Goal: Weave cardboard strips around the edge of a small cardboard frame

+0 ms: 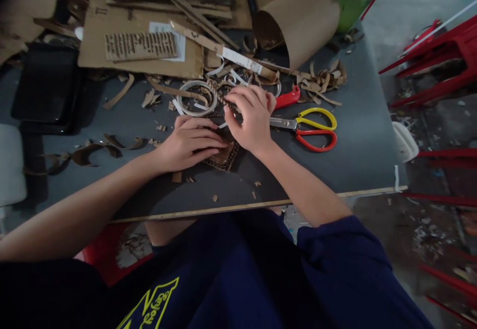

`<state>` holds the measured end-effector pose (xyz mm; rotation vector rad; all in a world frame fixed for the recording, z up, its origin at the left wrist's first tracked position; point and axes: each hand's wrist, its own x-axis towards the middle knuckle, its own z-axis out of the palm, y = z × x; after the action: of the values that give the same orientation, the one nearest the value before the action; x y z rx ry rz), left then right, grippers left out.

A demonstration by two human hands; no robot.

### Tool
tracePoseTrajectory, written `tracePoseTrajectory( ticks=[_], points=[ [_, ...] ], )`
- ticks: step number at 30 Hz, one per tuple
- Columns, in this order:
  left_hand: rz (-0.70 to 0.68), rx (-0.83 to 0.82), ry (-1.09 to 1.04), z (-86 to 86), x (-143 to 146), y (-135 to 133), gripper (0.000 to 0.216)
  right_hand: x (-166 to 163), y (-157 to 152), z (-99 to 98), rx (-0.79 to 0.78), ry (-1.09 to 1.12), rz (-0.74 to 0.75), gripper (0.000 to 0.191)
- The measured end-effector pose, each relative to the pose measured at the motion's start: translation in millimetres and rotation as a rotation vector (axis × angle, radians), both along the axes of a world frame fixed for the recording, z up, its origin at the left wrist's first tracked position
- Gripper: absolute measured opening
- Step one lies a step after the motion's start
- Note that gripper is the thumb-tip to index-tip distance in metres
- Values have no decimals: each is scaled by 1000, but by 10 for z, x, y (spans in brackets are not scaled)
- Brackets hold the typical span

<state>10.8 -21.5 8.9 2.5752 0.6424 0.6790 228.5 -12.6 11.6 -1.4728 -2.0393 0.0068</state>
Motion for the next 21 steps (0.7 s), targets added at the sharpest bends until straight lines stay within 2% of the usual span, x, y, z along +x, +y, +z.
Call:
tracePoseTrajectory(
  ticks=[6, 10, 15, 17, 19, 21],
  points=[
    [10, 65, -23, -46, -11, 20, 22, -66, 12, -40, -20, -32, 102, 31],
    [14, 82, -117, -21, 23, 13, 17, -108, 12, -57, 1, -19, 154, 31],
    [108, -40, -348, 99, 44, 2, 21, -114, 2, -58, 5, 17, 151, 20],
    [214, -51, -445, 114, -11, 44, 23, -117, -3, -52, 12, 26, 154, 17],
    [426, 30, -499, 86, -109, 123, 23, -114, -8, -39, 31, 32, 150, 16],
    [618, 132, -452, 29, -229, 220, 24, -99, -12, -22, 76, 61, 122, 17]
  ],
)
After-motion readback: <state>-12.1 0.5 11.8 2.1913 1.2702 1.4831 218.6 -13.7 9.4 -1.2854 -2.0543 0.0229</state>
